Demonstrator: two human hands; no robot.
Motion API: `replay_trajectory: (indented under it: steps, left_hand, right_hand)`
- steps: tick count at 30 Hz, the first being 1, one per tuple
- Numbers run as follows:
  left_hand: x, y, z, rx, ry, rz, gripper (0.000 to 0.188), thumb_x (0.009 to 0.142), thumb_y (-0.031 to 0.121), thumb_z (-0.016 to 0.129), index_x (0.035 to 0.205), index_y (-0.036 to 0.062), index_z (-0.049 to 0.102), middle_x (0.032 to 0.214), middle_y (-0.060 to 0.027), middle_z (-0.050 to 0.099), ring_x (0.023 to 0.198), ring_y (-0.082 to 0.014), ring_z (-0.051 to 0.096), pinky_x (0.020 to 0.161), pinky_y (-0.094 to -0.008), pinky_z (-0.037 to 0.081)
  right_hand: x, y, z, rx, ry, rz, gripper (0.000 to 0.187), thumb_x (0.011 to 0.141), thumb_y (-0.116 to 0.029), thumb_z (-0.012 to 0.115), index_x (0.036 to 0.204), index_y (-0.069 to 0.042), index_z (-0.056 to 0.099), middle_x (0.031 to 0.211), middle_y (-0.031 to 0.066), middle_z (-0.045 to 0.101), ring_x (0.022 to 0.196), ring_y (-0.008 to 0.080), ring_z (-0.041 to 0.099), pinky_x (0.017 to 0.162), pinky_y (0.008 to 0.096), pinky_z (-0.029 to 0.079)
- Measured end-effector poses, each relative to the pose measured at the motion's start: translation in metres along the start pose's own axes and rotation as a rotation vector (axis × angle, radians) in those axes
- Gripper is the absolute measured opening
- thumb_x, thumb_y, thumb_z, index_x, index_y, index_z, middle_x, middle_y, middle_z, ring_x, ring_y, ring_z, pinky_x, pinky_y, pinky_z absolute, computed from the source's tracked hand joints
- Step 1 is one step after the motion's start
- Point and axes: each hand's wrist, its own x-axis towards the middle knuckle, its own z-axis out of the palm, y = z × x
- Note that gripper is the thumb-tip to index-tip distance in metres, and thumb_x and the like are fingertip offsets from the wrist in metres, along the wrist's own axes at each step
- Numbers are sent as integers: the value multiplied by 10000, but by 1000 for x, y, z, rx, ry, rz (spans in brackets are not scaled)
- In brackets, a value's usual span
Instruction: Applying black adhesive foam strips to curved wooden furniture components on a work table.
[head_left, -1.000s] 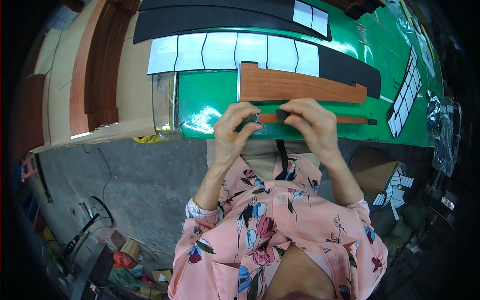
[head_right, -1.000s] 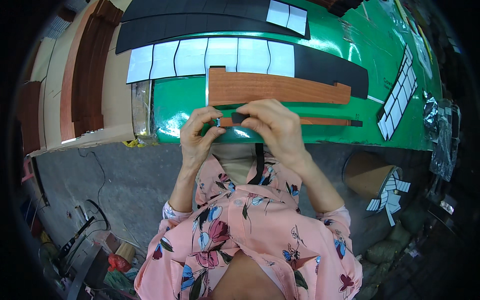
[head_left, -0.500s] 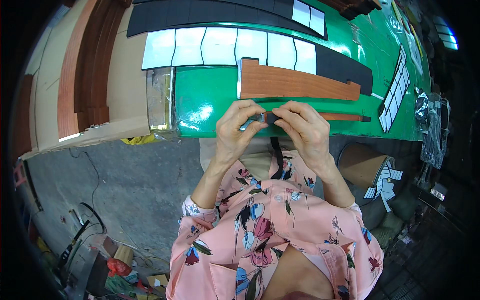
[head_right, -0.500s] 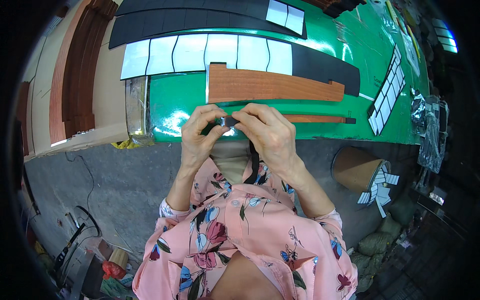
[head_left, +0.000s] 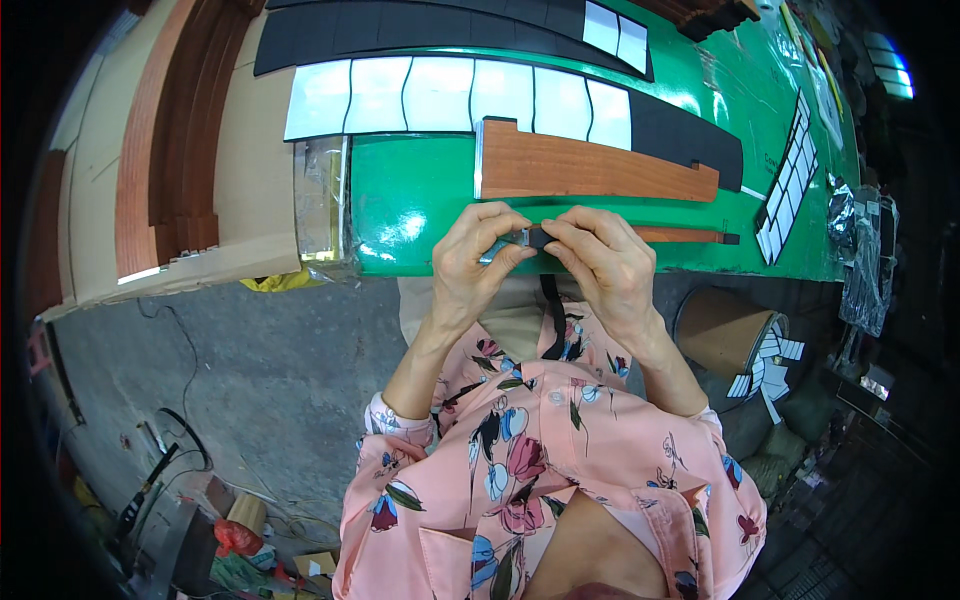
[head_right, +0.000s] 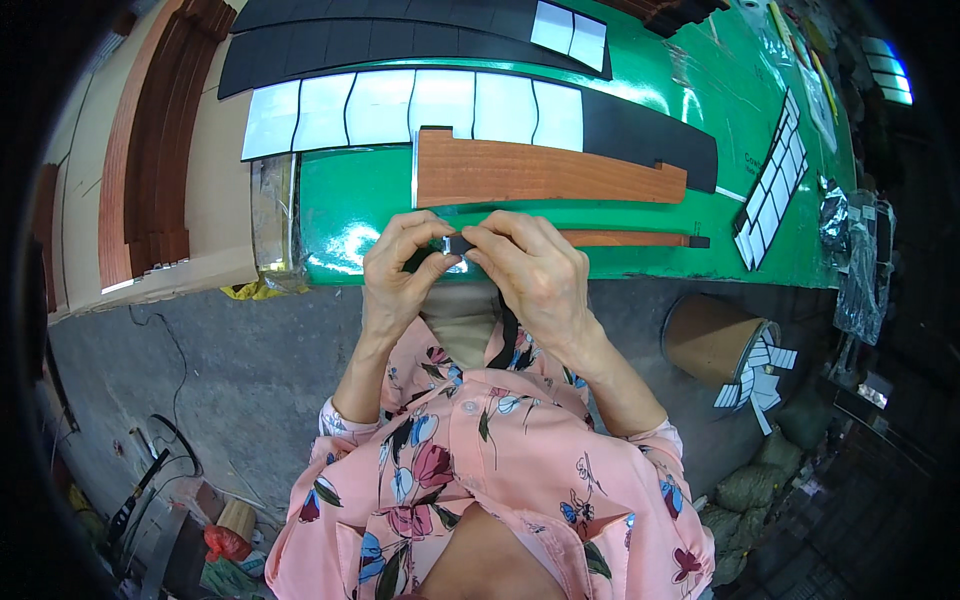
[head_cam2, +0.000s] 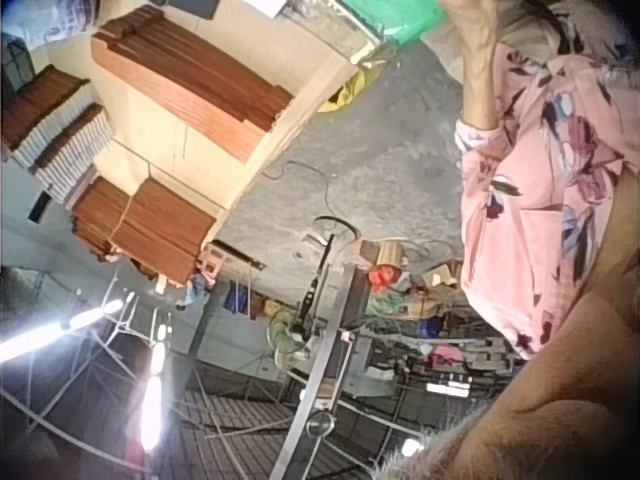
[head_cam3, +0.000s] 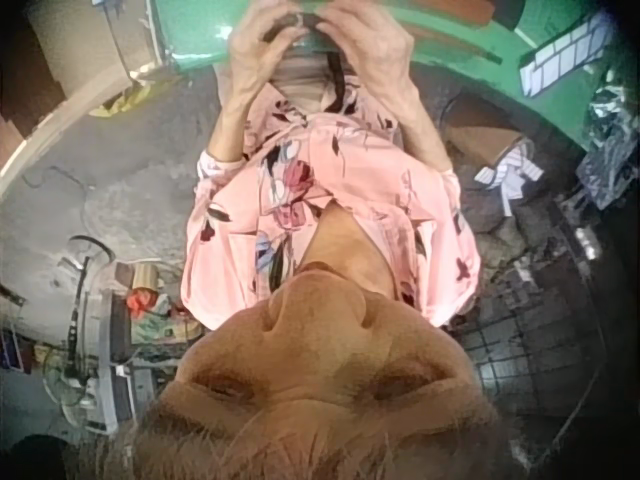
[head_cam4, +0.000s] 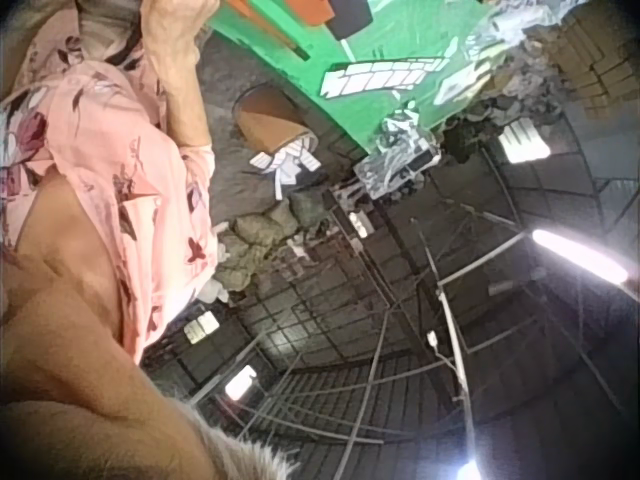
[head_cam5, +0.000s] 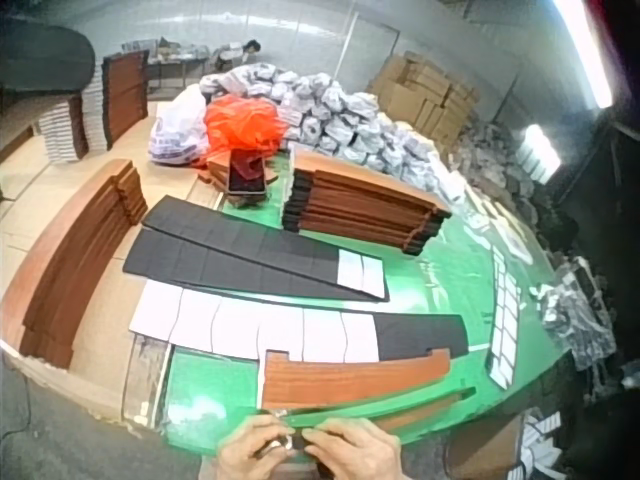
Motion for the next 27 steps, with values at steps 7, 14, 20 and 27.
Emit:
replay_trajectory:
  steps: [7, 14, 20, 27]
  left_hand:
    - [0, -1, 0, 2, -5, -8, 288, 680, 32, 748, 948, 21, 643, 940, -102, 600, 766, -189, 608, 634, -282, 502]
    - [-1, -1, 0, 1, -6, -3, 274, 710, 10, 727, 972, 25, 647, 973, -83, 612, 815, -158, 600, 661, -254, 483]
    - [-4, 4, 3, 31, 8, -2, 281, 706, -13, 714, 975, 28, 642, 968, -96, 612, 832, -190, 601, 665, -271, 485]
    - [-4, -4, 6, 408, -24, 353, 387, 637, -43, 627, 986, 114, 684, 888, -88, 584, 749, -233, 567, 584, -310, 483]
  right_hand:
    - [0, 0, 1, -5, 2, -4, 249, 670, -34, 731, 914, -38, 680, 861, 65, 622, 764, 208, 607, 633, 303, 491]
    - [1, -3, 0, -38, -6, -2, 239, 672, -44, 733, 905, -44, 684, 848, 55, 621, 749, 204, 600, 621, 298, 487]
    - [-9, 13, -7, 233, 65, 116, 283, 670, -52, 730, 947, -60, 670, 899, 77, 628, 775, 220, 609, 646, 310, 505]
    - [-26, 21, -7, 21, 38, -119, 304, 677, -26, 657, 975, -84, 661, 938, 50, 611, 780, 218, 599, 628, 310, 503]
